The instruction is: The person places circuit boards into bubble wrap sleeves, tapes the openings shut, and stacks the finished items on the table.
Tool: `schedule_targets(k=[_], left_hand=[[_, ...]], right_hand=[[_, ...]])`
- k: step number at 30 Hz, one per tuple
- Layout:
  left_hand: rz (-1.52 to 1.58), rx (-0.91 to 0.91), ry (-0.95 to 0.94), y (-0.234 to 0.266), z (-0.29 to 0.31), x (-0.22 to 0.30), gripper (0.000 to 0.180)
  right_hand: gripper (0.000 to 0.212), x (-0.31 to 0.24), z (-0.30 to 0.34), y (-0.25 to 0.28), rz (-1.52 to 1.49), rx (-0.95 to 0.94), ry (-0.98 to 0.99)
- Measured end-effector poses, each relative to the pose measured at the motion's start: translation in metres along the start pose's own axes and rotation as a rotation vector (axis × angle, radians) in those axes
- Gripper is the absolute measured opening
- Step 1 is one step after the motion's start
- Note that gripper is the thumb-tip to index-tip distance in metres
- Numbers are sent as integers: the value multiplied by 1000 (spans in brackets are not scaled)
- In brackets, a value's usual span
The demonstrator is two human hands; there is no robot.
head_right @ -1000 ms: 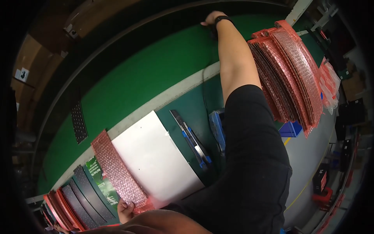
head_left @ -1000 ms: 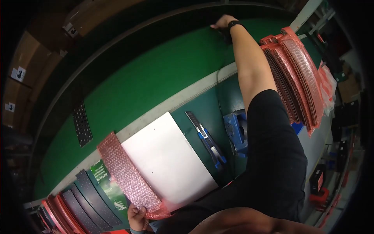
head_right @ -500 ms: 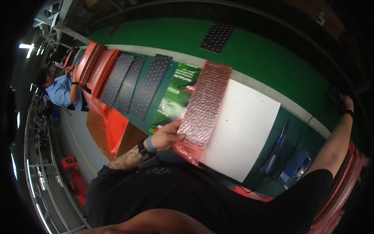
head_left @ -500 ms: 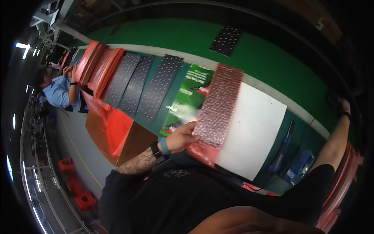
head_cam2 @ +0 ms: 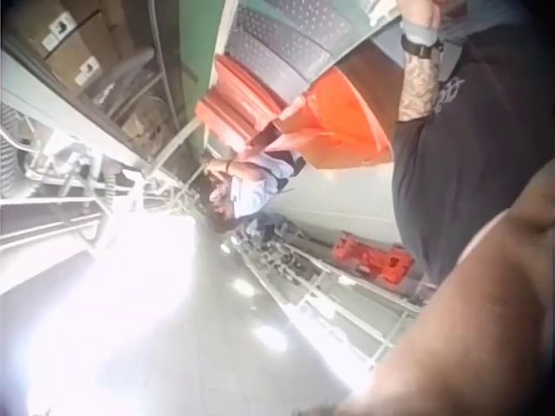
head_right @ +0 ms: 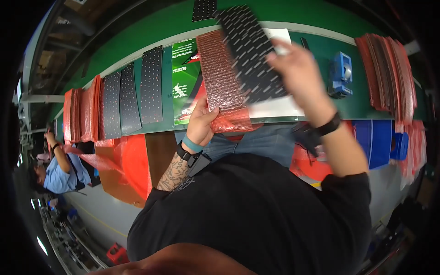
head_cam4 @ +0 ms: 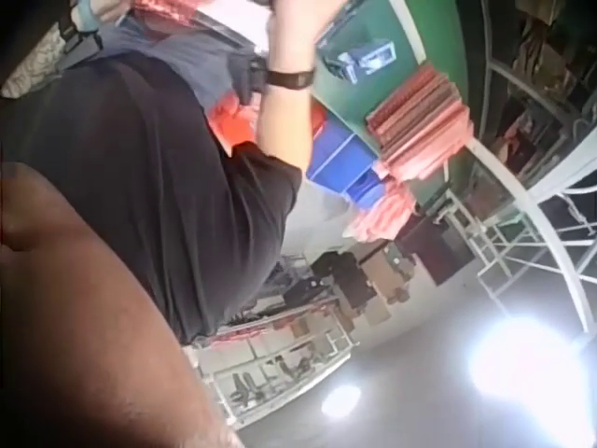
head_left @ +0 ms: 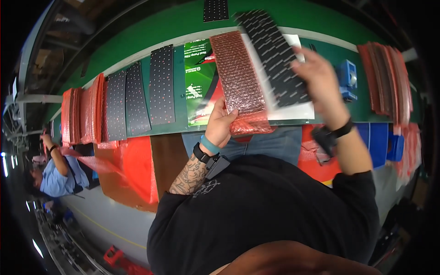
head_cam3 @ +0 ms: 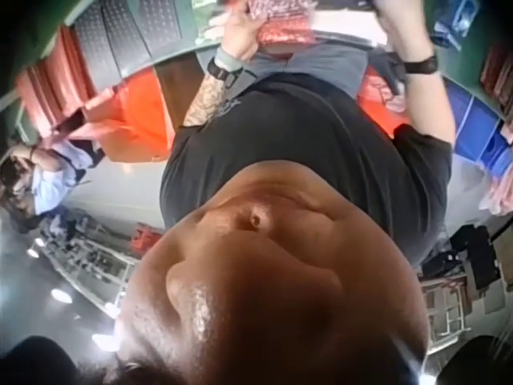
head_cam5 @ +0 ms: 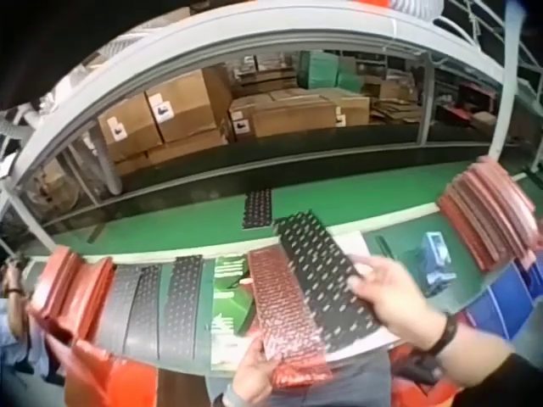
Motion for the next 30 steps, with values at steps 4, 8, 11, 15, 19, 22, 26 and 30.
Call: schedule_targets(k=[4,8,11,15,19,22,26,30], left_hand=[[23,-42,28,-8,9,-8,52],[129,-71,-20,-4,19,-9,51],[173,-69,-17,-4,24,-12,51],[192,-79,-21,-1,22,-13,49],[228,-73,11,-3,24,-12,47],[259,-105,15,-2,23,-15,44],[314,-119,45,-7,26,-10,42],[290,-102,42,-2,26,-21,42]], right_hand=[[52,61,32,-83,-265,-6,31],[52,81,28,-102,-292,62,10],[52,84,25,-104,-236,64,12],[52,96,21,-101,-93,70,8],[53,101,15,-97,32,86,17],[52,110,9,-95,67,106,35],[51,106,10,-93,111,146,58],[51,96,15,-92,251,176,83]])
Point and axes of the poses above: each hand's wrist, its own z-axis away from the middle knuckle, its own y-axis out of the back of the hand, x = y × z, the point moved 6 cm from there along -z, towards the middle knuckle, and after that the axes turned 3 degrees about -x, right-handed, at the moved point
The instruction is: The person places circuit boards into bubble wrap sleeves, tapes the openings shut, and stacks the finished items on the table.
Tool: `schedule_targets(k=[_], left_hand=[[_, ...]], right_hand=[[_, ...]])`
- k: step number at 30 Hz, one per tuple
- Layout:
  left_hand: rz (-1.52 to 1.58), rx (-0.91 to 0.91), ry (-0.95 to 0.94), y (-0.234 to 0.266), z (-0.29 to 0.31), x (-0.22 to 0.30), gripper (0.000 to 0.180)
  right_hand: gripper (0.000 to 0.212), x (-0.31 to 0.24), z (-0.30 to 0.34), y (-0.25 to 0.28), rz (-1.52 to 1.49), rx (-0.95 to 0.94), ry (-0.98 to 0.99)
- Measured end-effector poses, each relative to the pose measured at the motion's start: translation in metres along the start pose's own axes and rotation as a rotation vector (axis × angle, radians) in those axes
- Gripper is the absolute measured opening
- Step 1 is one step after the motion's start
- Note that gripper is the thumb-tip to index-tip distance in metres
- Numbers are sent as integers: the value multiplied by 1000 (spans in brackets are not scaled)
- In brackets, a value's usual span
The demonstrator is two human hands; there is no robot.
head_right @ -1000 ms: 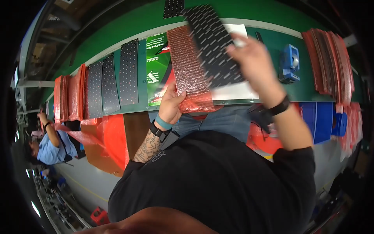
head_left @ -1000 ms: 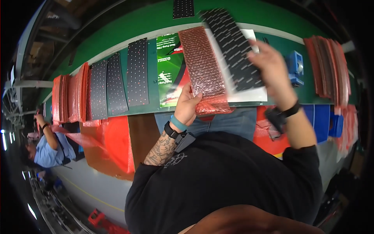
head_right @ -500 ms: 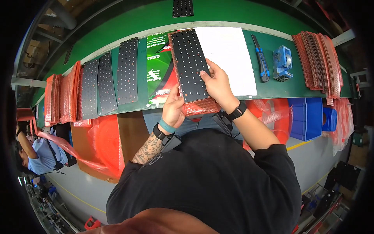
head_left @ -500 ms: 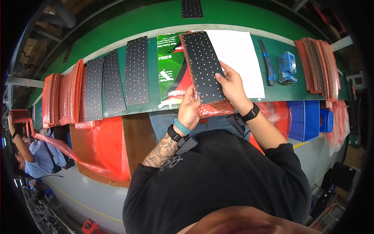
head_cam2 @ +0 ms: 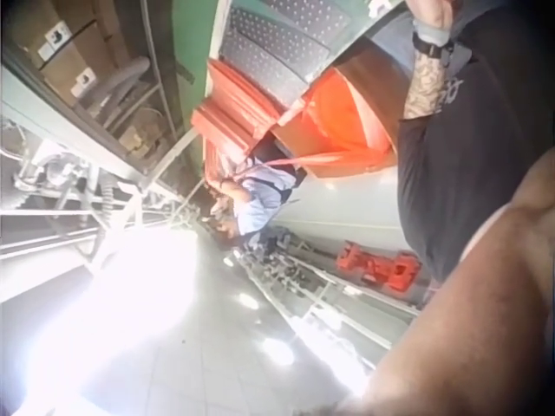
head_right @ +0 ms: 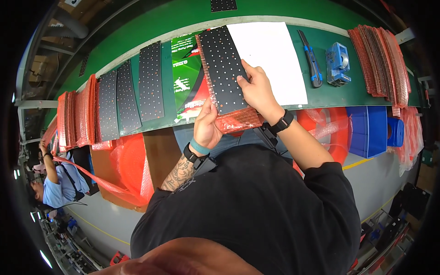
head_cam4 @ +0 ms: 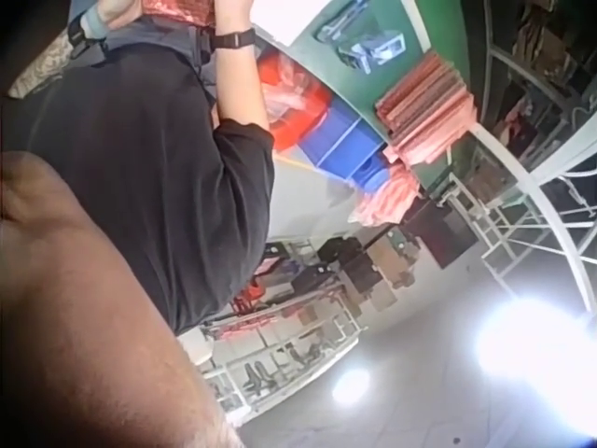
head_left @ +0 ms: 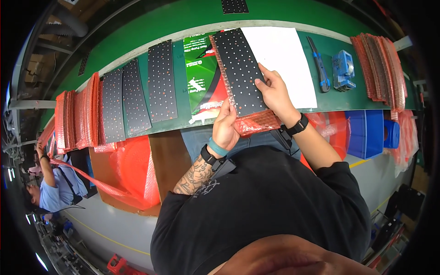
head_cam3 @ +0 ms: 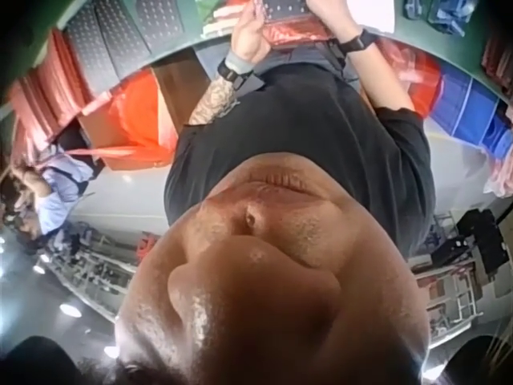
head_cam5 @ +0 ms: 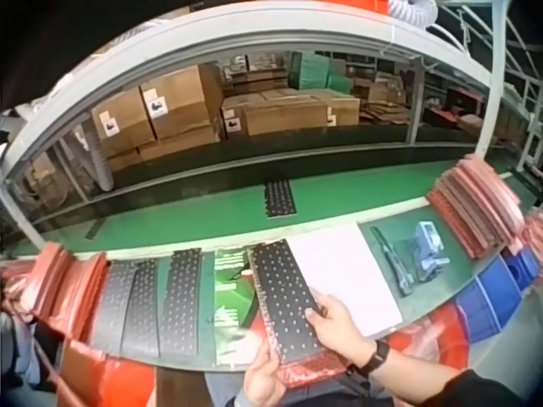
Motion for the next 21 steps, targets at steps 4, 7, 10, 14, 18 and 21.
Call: schedule_targets(k=[4,7,10,14,18,21], left_hand=[[-138,23,-64,2,-3,-7,44],[-235,29,-100,0,-5,-8,45],[-315,32,-121,0,-4,-7,47],[-330,70,-134,6,0,-4,50],[-337,25,-113,5,-5,-7,50],[-352,34,-146,1,1,-5,52]], right_hand=[[53,-6,7,-3,159,41,116],[54,-14,11,-3,233,73,218],[51,-17,4,-1,335,-72,192],[42,-60,-73,1,732,-236,271],[38,-47,-163,-34,739,-77,679],[39,-45,-173,-66,860,-309,557]])
Point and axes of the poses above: each hand's wrist, its own z-axis away from the middle knuckle, its own y-axis out of the back of the hand, x = y × z, the point moved 6 cm from there along -z, towards the middle knuckle, and after that the axes turned 3 degrees about -x, right-handed, at the moved point
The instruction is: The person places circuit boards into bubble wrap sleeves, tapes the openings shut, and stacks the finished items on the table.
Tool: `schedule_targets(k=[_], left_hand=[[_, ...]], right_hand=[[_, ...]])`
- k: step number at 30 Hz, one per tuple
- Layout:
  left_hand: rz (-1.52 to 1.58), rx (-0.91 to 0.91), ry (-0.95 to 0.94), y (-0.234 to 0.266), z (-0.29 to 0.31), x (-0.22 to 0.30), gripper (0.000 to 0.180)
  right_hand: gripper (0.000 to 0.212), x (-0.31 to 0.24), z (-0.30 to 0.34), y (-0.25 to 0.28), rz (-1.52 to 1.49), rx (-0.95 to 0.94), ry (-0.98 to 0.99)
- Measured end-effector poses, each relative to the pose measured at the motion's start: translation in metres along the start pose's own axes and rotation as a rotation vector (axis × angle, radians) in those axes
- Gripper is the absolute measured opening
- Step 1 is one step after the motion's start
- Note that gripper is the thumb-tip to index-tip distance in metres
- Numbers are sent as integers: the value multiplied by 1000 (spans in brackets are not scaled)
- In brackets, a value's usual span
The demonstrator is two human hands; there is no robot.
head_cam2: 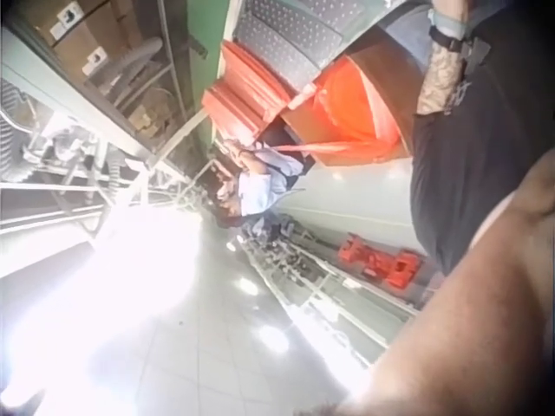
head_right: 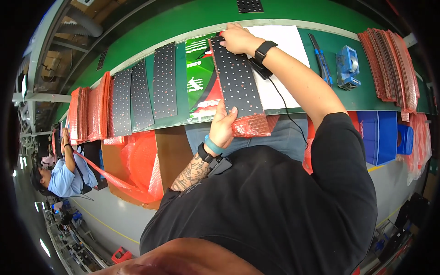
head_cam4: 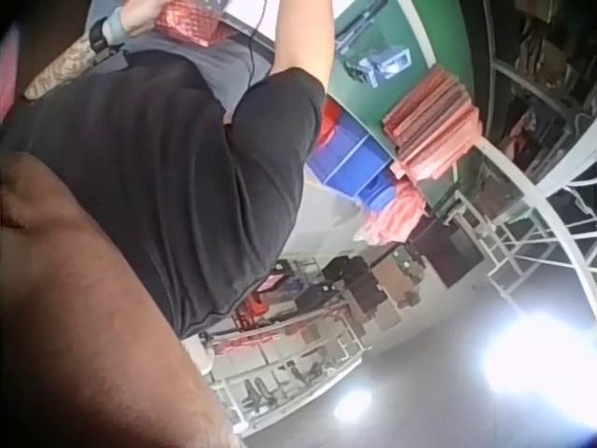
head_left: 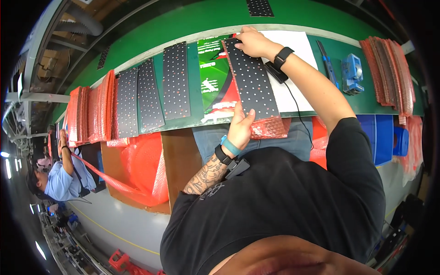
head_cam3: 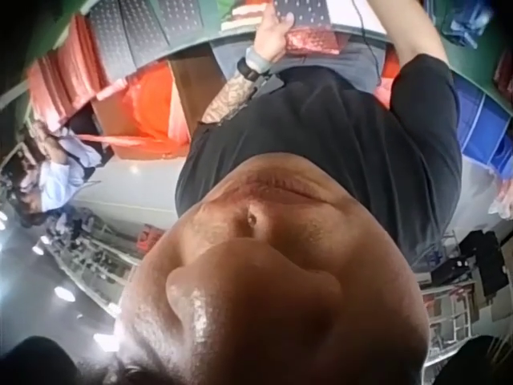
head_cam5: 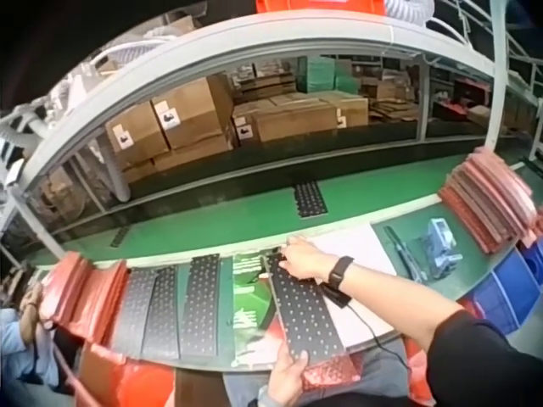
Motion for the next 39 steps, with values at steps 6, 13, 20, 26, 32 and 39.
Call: schedule_targets(k=[6,13,20,26,32,39], left_hand=[[-60,-60,-24,2,8,-2,52],[-331,-115,-150,-6,7,26,55],[-303,-113,-190,-12,-52,69,48],[208,-185,308,-25,-101,46,37],[335,-239,245,-42,-83,24,38],[690,-295,302,-40,-15,-1,47]], right_hand=[[35,8,-30,19,-2,-321,25],[23,-5,-25,115,-724,-708,-69],[37,-136,53,306,-197,-256,304],[20,-183,140,313,286,164,618],[18,-154,185,196,339,513,591],[37,-131,221,93,302,123,278]])
Point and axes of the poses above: each hand's wrist, its own z-axis away from the middle knuckle, its own y-axis out of the back of the hand, x = y × z, the point moved 6 cm from there along -z, towards the middle knuckle, and after that the axes turned 3 degrees about -x, right-handed, at the moved point
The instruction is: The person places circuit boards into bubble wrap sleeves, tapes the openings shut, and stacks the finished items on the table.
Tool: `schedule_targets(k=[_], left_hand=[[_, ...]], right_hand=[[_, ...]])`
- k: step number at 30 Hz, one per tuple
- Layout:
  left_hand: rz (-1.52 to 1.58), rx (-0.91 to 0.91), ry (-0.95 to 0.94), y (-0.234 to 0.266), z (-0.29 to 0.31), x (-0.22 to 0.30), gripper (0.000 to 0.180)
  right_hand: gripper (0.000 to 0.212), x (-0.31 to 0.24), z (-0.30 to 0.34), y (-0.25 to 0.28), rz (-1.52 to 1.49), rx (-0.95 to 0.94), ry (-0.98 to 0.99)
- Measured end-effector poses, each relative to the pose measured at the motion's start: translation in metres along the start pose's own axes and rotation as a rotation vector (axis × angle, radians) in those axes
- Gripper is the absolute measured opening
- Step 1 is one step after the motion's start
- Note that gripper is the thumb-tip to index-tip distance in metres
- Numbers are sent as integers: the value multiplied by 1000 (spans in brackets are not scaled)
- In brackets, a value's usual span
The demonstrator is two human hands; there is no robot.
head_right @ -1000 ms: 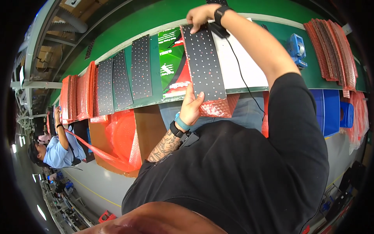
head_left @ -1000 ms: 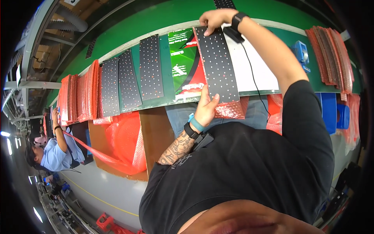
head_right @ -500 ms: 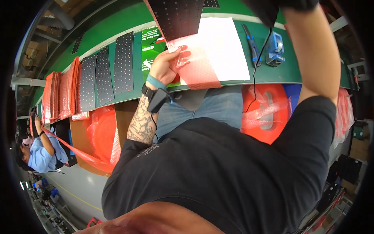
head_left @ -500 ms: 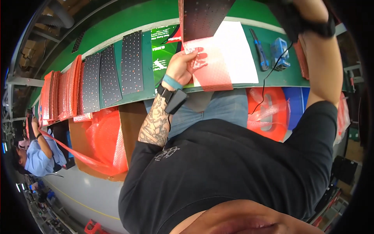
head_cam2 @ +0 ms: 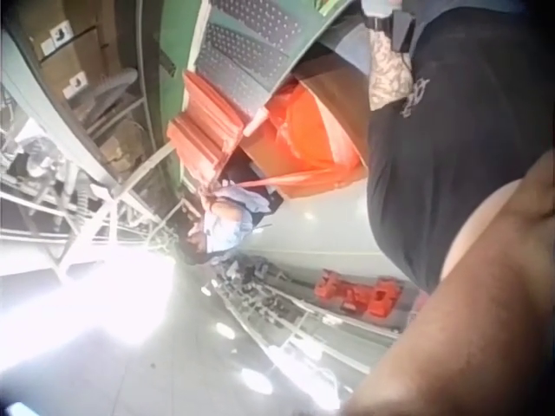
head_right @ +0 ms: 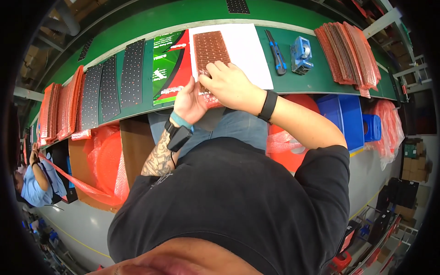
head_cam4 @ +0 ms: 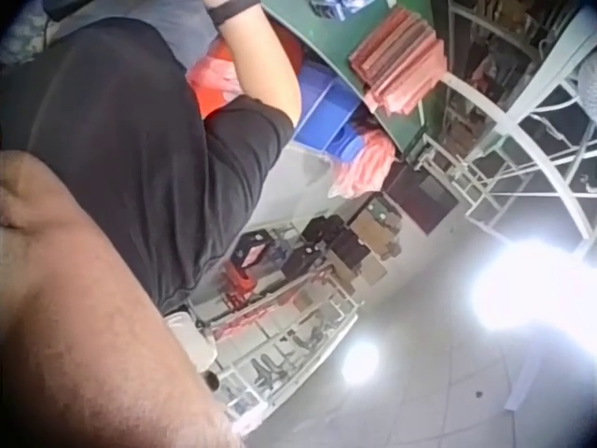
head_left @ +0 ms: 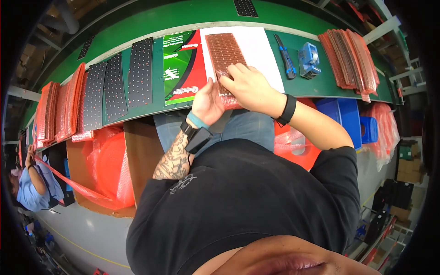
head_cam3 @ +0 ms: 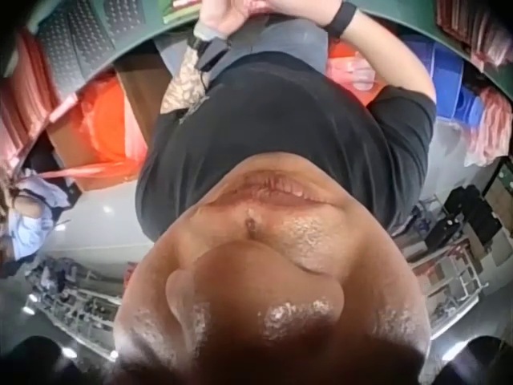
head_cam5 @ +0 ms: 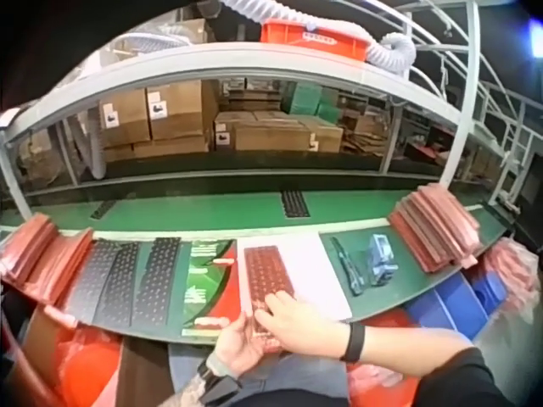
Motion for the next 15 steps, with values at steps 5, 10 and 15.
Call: schedule_targets(k=[5,10,15], left_hand=[[-126,102,5,9,27,-11,46],[-241,155,-1,20,32,-19,37],[-319,199,37,31,37,-25,30]], right_hand=[[66,12,14,-20,-233,-41,-21],[86,21,27,-44,-363,46,-96],[83,27,25,-52,-491,79,-102]])
Point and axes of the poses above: each hand's wrist, its own z-axis away from the middle knuckle, its own y-axis out of the back of the hand, x = y × z, the point moved 6 cm from there along -z, towards the middle knuckle, and after that the axes turned 3 degrees about -x, right-handed, at the moved point
